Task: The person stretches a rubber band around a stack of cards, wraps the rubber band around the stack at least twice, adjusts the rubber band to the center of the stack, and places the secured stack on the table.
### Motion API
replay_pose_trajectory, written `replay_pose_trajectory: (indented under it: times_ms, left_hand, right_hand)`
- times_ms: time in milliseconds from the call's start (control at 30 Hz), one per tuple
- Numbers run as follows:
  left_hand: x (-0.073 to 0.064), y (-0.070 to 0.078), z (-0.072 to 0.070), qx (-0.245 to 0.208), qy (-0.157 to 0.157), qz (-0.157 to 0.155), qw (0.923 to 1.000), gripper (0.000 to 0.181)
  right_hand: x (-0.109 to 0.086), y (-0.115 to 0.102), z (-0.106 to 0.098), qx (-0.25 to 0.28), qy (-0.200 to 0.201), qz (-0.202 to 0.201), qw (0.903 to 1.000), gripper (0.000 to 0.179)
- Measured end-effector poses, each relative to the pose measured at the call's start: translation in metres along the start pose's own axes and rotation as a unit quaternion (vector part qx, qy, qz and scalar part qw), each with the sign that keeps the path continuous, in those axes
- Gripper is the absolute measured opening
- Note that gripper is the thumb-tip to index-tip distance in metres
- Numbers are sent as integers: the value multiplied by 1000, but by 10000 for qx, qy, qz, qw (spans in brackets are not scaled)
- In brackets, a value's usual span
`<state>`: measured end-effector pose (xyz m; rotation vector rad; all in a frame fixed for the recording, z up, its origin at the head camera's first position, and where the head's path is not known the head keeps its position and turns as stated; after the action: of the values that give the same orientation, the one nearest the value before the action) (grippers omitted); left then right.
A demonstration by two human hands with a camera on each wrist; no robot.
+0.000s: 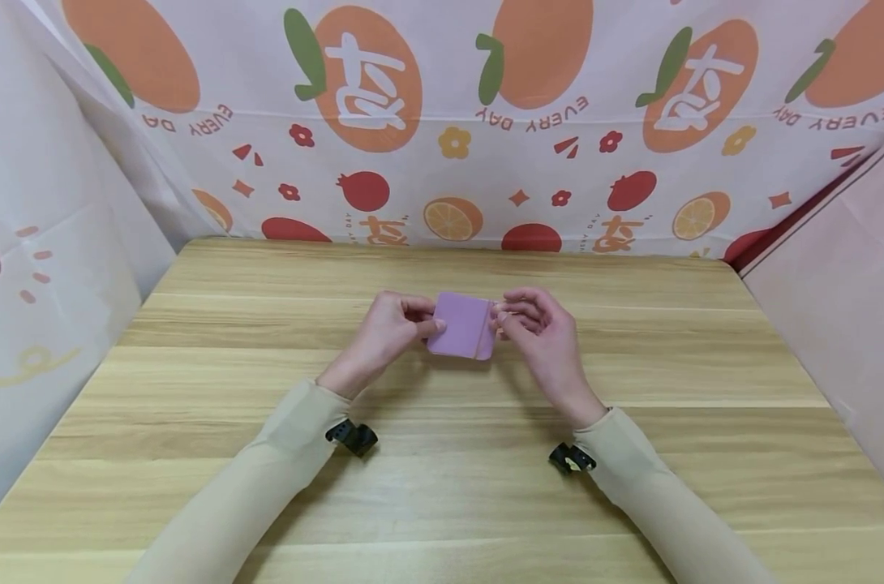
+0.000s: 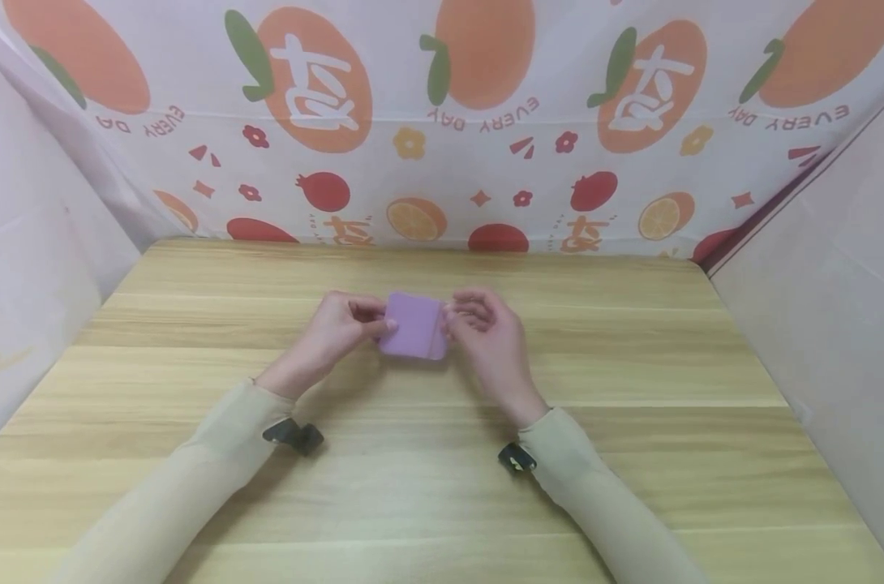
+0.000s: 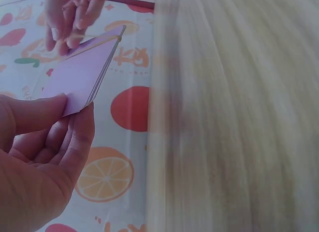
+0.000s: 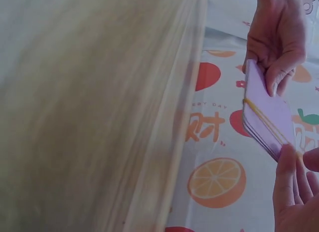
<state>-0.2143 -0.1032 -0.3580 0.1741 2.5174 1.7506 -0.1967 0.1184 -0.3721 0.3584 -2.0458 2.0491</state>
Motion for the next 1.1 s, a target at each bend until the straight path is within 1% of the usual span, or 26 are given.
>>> replay_pose_trajectory:
  times_ms: [67, 200, 267, 333, 467, 600, 867, 1100]
  left_hand:
    - [1, -2, -1, -187, 26, -153, 9997, 20]
    - [2, -6, 0, -511, 53, -354, 9981, 23]
    - [3, -8, 0, -662, 32, -411, 9970, 25]
    - [3, -8, 0, -772, 8, -444, 9960, 26]
    - [3, -8, -1, -827, -1, -466, 9955, 27]
    - [2, -7, 1, -934, -45, -486, 9944, 28]
    - [-1, -4, 4, -1255, -221, -390, 9911, 29]
    - [-3, -2, 7, -1331, -361, -443, 9895, 29]
  right_hand:
    - [0, -1, 0, 18, 77, -154, 9999, 23]
    - [0, -5, -1, 101, 216, -384, 9990, 22]
    - [-1, -11, -1, 2, 227, -407, 9989, 22]
    - [-2, -18, -1, -204, 198, -426, 9987, 22]
    - [-4, -32, 0, -637, 120, -464, 9968, 21]
    - [-4, -38, -3, -900, 123, -515, 9945, 22]
    - [-2, -38, -4, -1257, -14, -798, 9888, 21]
    - [-1, -36, -5, -1492, -46, -791, 9856, 21]
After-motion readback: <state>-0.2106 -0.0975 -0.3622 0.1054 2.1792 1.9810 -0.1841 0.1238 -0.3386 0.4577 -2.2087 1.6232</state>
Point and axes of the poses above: each hand's wrist, its own x-axis towards the middle knuckle, its own z-axis out of the palm, y = z × x, the point moved 1 cm from there along x, towards the middle knuckle, and after that the axes turned 4 degrees about y, right-handed, at the moved point
